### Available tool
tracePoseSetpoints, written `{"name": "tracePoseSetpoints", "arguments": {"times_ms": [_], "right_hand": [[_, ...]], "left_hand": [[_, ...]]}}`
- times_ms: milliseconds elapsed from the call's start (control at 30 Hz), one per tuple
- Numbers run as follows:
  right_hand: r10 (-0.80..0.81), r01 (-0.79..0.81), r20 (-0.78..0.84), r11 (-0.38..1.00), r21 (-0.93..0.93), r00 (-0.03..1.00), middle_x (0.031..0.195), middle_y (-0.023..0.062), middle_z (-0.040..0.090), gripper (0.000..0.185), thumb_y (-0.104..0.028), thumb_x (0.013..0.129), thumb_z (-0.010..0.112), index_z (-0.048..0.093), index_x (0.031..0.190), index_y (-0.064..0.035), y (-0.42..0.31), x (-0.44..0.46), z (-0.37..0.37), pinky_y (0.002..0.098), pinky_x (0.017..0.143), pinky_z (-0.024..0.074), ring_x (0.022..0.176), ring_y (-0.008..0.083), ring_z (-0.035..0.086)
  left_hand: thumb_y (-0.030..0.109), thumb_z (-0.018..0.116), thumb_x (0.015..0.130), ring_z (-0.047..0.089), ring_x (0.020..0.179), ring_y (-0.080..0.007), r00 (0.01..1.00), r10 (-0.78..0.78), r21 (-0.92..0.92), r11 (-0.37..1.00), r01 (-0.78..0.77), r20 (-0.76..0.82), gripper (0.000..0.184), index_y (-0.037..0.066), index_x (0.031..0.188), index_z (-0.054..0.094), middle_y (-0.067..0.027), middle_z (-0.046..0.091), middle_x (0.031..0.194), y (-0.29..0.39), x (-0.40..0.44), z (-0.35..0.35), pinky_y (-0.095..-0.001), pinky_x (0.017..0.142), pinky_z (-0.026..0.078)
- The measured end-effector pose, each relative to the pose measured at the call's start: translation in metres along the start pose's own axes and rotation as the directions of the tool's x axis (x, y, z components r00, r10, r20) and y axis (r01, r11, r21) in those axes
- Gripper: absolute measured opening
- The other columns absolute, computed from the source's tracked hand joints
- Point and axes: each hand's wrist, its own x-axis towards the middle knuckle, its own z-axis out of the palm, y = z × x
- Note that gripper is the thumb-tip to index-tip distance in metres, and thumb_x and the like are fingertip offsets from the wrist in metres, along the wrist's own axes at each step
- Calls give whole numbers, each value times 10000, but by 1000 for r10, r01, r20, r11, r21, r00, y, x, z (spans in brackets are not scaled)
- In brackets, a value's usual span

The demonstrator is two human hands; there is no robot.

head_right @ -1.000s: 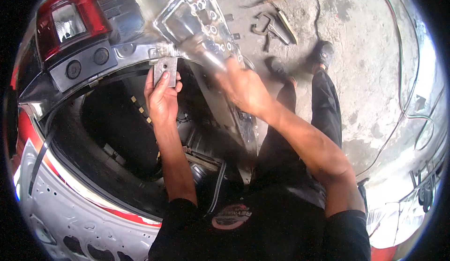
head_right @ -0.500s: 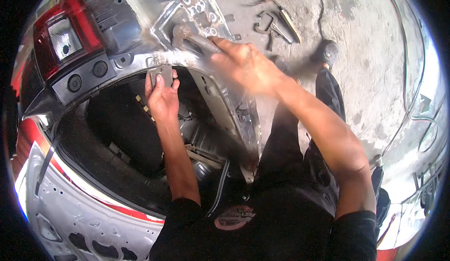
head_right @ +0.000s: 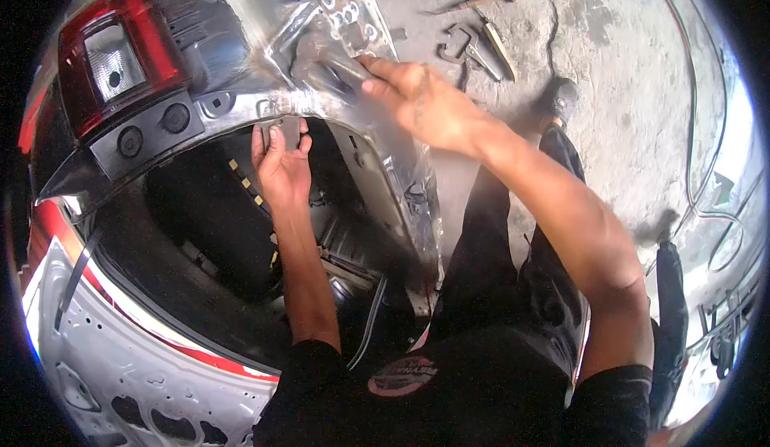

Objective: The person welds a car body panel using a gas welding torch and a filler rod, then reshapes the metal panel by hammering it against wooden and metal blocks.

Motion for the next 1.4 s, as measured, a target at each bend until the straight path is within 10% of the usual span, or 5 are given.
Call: {"name": "tracePoseSetpoints", "arguments": {"times_ms": [700, 867, 933, 1033, 1400], "right_hand": [[-308, 332, 153, 692, -641, 939, 852, 163, 646, 613, -8, 772, 777, 558, 1340, 57, -66, -139, 77, 372, 632, 545, 708, 300, 651], [-364, 390, 153, 776, -496, 919, 876, 107, 650, 352, -5, 837, 746, 632, 1164, 56, -50, -154, 85, 362, 651, 545, 696, 205, 645], [62, -97, -251, 987, -130, 966, 1157, 131, 662, 382, -115, 993, 578, 518, 1348, 14, -66, -153, 84, 345, 721, 577, 946, 216, 682], [440, -374, 32, 719, 586, 897, 1254, 129, 585, 418, -226, 1024, 534, 477, 1374, -5, -55, -140, 87, 383, 898, 520, 1120, 241, 595], [50, -56, -195, 998, -27, 980, 913, 143, 671, 336, -250, 1003, 563, 571, 1172, 40, -56, -27, 8, 322, 656, 550, 813, 226, 701]], "left_hand": [[236, 697, 923, 649, 1022, -220, 984, -162, -701, 711, 61, -78, 561, -19, 1371, 476, -121, 629, 1199, -51, -151, 56, -373, 853, 552], [239, 628, 944, 646, 1038, -185, 946, -319, -529, 813, 244, -53, 461, -43, 1307, 586, -157, 687, 1138, -55, -157, 56, -313, 904, 484], [282, 623, 952, 646, 1036, -182, 942, -327, -461, 850, 255, -81, 497, -36, 1330, 567, -162, 686, 1129, -55, -162, 57, -297, 909, 476], [344, 611, 965, 659, 988, -191, 973, -226, -224, 952, 209, -52, 502, -30, 1298, 576, -169, 675, 1079, -32, -170, 65, -287, 887, 478], [184, 612, 979, 560, 590, -83, 881, -472, -553, 731, 400, 13, 253, 44, 1186, 570, -112, 651, 950, -19, -182, 38, -235, 399, 366]]}}
